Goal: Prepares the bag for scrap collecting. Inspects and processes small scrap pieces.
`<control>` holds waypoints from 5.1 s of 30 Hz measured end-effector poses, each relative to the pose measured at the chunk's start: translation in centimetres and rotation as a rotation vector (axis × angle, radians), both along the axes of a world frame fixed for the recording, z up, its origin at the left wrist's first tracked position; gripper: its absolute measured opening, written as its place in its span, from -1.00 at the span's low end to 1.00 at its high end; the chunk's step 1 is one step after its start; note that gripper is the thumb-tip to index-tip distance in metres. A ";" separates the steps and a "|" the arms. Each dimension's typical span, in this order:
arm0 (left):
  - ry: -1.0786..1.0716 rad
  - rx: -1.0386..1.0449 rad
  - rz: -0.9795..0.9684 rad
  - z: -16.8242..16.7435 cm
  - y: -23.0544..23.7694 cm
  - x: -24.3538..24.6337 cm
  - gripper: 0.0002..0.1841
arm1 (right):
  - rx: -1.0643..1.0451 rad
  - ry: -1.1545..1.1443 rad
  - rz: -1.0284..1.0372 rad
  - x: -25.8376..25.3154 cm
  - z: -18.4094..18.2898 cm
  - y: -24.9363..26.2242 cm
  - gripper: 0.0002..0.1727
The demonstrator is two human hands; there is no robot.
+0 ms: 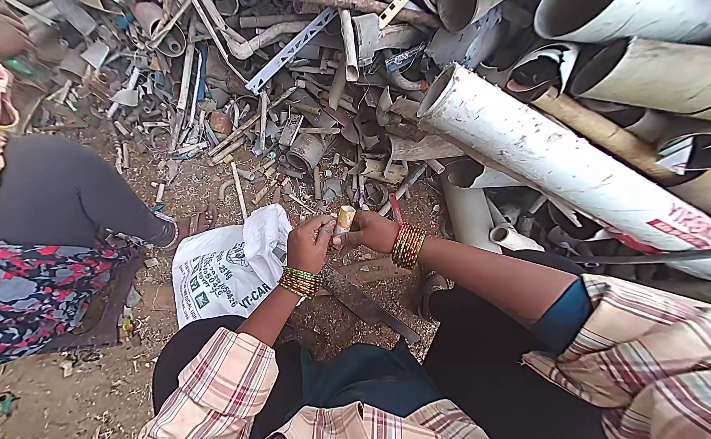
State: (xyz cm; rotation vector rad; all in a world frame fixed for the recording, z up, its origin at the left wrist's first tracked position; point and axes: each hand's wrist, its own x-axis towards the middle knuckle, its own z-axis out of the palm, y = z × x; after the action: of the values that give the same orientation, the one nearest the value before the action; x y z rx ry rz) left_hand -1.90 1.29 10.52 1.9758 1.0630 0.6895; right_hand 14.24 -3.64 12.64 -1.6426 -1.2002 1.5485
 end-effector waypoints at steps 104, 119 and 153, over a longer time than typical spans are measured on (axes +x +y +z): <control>0.015 0.020 0.035 1.0 1.2 -0.5 -0.74 | 0.125 -0.282 0.160 0.5 -0.6 0.1 -0.54; -0.221 -0.179 -0.004 1.4 2.0 -0.6 -0.81 | 0.119 0.266 -0.017 0.2 0.4 -0.3 -0.55; -0.076 0.050 -0.186 2.6 2.5 -1.1 -0.83 | 0.166 0.148 -0.073 -0.1 -0.5 -1.0 -0.51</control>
State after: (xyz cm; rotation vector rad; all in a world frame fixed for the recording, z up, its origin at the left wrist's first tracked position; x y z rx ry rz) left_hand -2.98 3.83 13.14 2.0439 0.8116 0.6890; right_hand 14.09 -4.63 12.09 -1.4241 -1.1451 1.4568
